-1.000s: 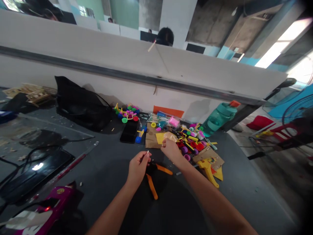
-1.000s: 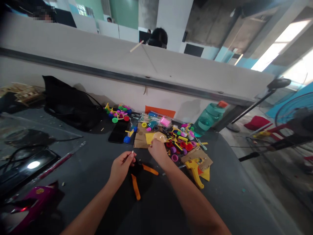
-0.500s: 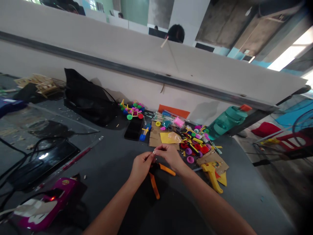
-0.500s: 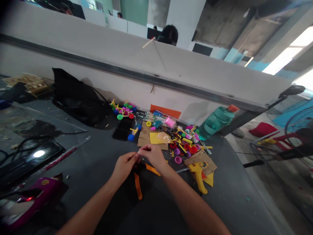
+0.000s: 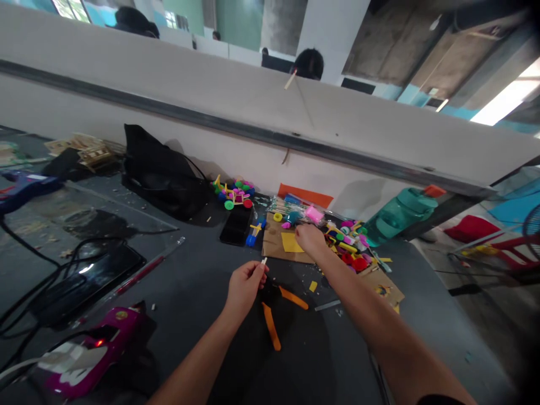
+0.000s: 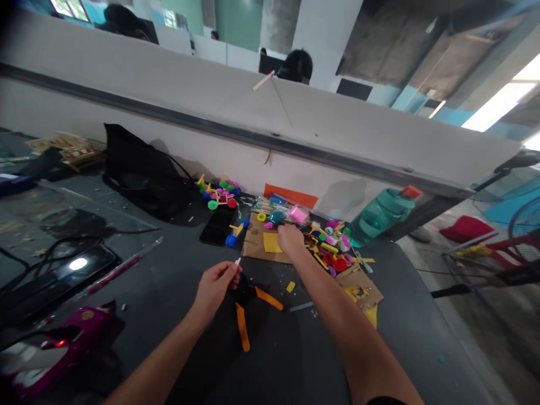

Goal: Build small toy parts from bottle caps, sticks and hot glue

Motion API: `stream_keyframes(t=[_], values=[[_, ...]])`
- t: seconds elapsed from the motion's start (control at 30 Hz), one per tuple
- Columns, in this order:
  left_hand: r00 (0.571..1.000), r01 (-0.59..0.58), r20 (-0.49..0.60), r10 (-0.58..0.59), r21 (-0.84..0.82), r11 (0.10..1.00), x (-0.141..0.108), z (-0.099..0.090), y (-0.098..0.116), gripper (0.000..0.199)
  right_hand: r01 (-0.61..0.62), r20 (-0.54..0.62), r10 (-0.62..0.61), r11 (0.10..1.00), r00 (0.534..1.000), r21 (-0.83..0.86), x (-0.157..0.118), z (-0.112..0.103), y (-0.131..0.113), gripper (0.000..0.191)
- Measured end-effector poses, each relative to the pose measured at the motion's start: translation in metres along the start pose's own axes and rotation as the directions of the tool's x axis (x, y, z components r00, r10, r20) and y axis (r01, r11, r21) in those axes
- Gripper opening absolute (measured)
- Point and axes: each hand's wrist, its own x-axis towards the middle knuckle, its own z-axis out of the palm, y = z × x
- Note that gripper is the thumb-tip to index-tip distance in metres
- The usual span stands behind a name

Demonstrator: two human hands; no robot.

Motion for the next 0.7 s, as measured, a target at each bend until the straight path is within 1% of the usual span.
stream_keyframes(t=[0.1, 0.17, 0.23, 0.33, 0.4, 0.43, 0.47, 0.5, 0.53, 0.57, 0.6, 0.63, 0.7], values=[[1.000, 0.000, 0.003, 0.000, -0.002, 1.000, 0.001, 0.000, -0.001, 0.025, 0.017, 0.016, -0.016, 1.000, 1.000, -0.023, 0.004, 0.006, -0.003, 0.020], [1.000, 0.008, 0.009, -0.008, -0.008, 1.000, 0.001, 0.000, -0.001, 0.025, 0.031, 0.000, -0.031, 0.999, 1.000, -0.008, 0.005, 0.003, -0.005, 0.019], [1.000, 0.016, 0.018, -0.015, -0.022, 1.000, 0.000, 0.001, -0.001, 0.026, 0.042, -0.044, -0.040, 0.999, 0.998, 0.027, 0.003, -0.005, -0.008, 0.017], [0.999, 0.026, 0.029, -0.025, -0.059, 0.998, -0.001, 0.001, 0.001, 0.027, 0.049, -0.130, -0.035, 0.993, 0.991, 0.108, -0.011, -0.019, -0.013, 0.019], [0.999, 0.033, 0.043, -0.030, -0.073, 0.997, -0.001, 0.001, 0.002, 0.028, 0.068, -0.176, -0.029, 0.973, 0.984, 0.220, -0.032, -0.023, -0.019, 0.022], [0.998, 0.036, 0.055, -0.032, -0.073, 0.997, -0.002, 0.002, 0.002, 0.029, 0.101, -0.213, -0.008, 0.898, 0.977, 0.428, -0.045, -0.023, -0.023, 0.019], [0.997, 0.038, 0.069, -0.033, -0.068, 0.997, -0.003, 0.003, 0.003, 0.029, 0.133, -0.229, 0.014, 0.780, 0.973, 0.612, -0.060, -0.022, -0.027, 0.016], [0.996, 0.039, 0.085, -0.034, -0.058, 0.998, -0.004, 0.004, 0.003, 0.030, 0.141, -0.217, 0.034, 0.658, 0.976, 0.739, -0.074, -0.020, -0.031, 0.016], [0.994, 0.039, 0.103, -0.034, -0.047, 0.998, -0.005, 0.006, 0.003, 0.030, 0.112, -0.171, 0.056, 0.551, 0.984, 0.827, -0.088, -0.019, -0.034, 0.019], [0.991, 0.038, 0.126, -0.033, -0.035, 0.999, -0.007, 0.007, 0.003, 0.030, 0.056, -0.098, 0.070, 0.454, 0.993, 0.889, -0.101, -0.017, -0.038, 0.025], [0.988, 0.035, 0.150, -0.032, -0.021, 0.999, -0.009, 0.009, 0.003, 0.030, -0.005, -0.025, 0.078, 0.363, 0.997, 0.932, -0.112, -0.015, -0.041, 0.026], [0.984, 0.031, 0.175, -0.029, -0.006, 1.000, -0.011, 0.011, 0.003, 0.029, -0.062, 0.040, 0.085, 0.279, 0.996, 0.958, -0.120, -0.014, -0.044, 0.025], [0.974, 0.016, 0.228, -0.022, 0.030, 0.999, -0.015, 0.014, 0.003, 0.028, -0.132, 0.122, 0.090, 0.120, 0.988, 0.984, -0.130, -0.014, -0.046, 0.020]])
